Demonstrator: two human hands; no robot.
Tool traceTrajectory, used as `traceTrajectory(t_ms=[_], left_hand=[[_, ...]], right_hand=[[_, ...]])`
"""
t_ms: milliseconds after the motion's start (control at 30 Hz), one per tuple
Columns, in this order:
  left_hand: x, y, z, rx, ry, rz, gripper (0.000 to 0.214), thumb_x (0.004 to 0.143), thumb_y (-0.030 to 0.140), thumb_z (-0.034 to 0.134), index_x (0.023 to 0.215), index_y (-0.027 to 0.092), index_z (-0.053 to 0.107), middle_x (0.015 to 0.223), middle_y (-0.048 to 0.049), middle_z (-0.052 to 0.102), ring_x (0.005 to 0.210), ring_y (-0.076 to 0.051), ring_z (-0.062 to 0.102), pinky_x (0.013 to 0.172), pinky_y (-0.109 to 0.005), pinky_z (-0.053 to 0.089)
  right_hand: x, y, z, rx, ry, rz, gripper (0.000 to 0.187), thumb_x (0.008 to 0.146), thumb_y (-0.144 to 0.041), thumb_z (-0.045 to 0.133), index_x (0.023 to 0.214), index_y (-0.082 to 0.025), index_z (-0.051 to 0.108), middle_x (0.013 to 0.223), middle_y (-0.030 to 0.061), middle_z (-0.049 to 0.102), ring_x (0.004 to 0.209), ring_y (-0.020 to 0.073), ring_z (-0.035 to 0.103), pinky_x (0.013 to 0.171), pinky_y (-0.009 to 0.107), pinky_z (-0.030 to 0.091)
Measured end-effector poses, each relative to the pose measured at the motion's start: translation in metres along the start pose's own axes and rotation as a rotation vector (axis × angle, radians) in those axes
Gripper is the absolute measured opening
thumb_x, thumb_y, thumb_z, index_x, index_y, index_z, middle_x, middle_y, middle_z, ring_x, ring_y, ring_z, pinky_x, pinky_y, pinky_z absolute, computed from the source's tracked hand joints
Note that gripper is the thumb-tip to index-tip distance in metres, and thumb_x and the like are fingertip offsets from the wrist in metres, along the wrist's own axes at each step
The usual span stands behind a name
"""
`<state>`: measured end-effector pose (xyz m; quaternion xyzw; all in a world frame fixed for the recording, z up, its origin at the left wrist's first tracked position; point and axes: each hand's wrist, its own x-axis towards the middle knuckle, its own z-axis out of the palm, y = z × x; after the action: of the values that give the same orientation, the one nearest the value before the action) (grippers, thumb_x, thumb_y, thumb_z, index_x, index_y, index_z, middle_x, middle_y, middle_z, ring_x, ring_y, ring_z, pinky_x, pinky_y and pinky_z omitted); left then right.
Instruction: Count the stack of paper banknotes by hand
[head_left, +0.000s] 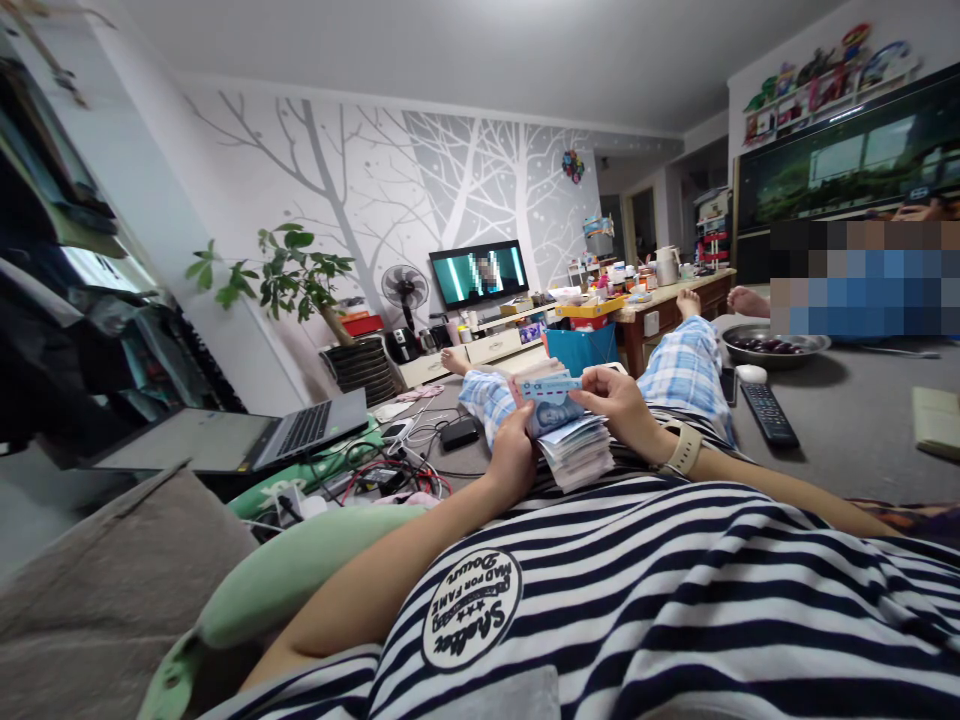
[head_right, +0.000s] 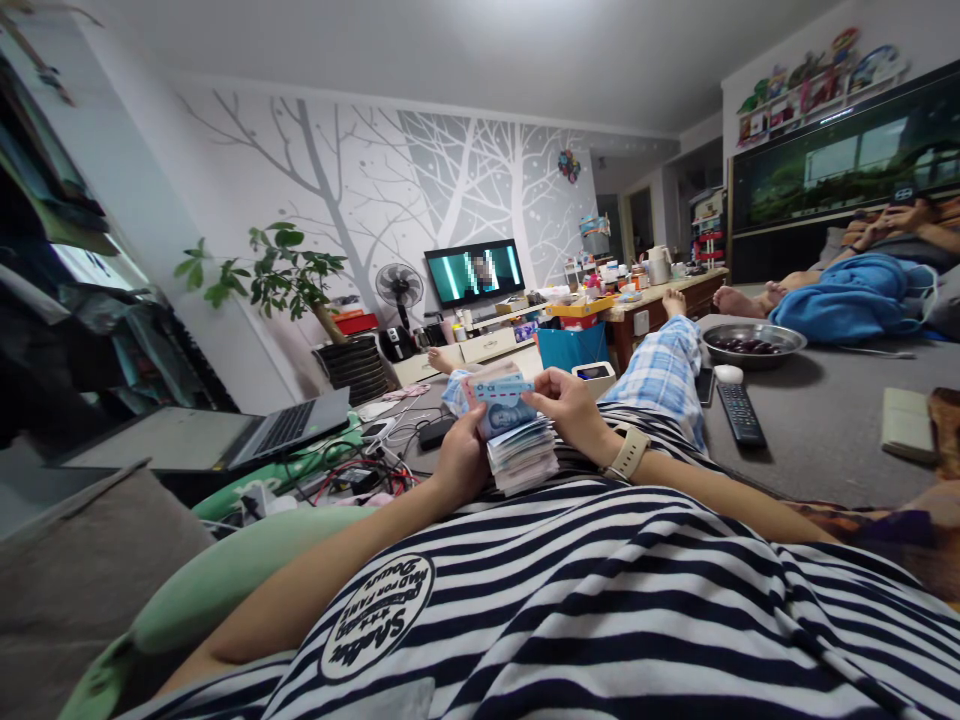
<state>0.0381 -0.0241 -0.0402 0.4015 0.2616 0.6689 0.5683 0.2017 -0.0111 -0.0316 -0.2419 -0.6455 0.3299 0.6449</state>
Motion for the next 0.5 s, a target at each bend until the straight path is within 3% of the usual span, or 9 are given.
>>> traceTrajectory(t_ms=[233, 500], left_hand=[[-0.0012, 0.0051, 0.0066, -0.016, 0.007, -0.031, 0.017, 0.082, 0.025, 0.06, 0.089, 0.016, 0.072, 0.087, -0.0068, 0.075, 0.105, -0.026, 0.069, 0.101, -0.039, 0.049], [0.0002, 0.0035, 0.0014, 0.103, 0.043, 0.03, 0.012, 0.082, 0.025, 0.06, 0.081, 0.019, 0.07, 0.084, -0.0039, 0.074, 0.098, -0.023, 0.068, 0.1, -0.037, 0.048]], right_hand=[[-0.0025, -0.0041, -0.0002, 0.007, 0.021, -0.075, 0.037, 0.07, -0.047, 0.08, 0.068, -0.019, 0.056, 0.063, -0.003, 0.051, 0.059, 0.0118, 0.044, 0.057, 0.027, 0.037], [-0.0037, -0.0066, 0.0019, 0.083, -0.044, -0.038, 0.035, 0.072, -0.049, 0.078, 0.075, -0.019, 0.062, 0.064, -0.0034, 0.053, 0.06, 0.012, 0.046, 0.058, 0.027, 0.039]])
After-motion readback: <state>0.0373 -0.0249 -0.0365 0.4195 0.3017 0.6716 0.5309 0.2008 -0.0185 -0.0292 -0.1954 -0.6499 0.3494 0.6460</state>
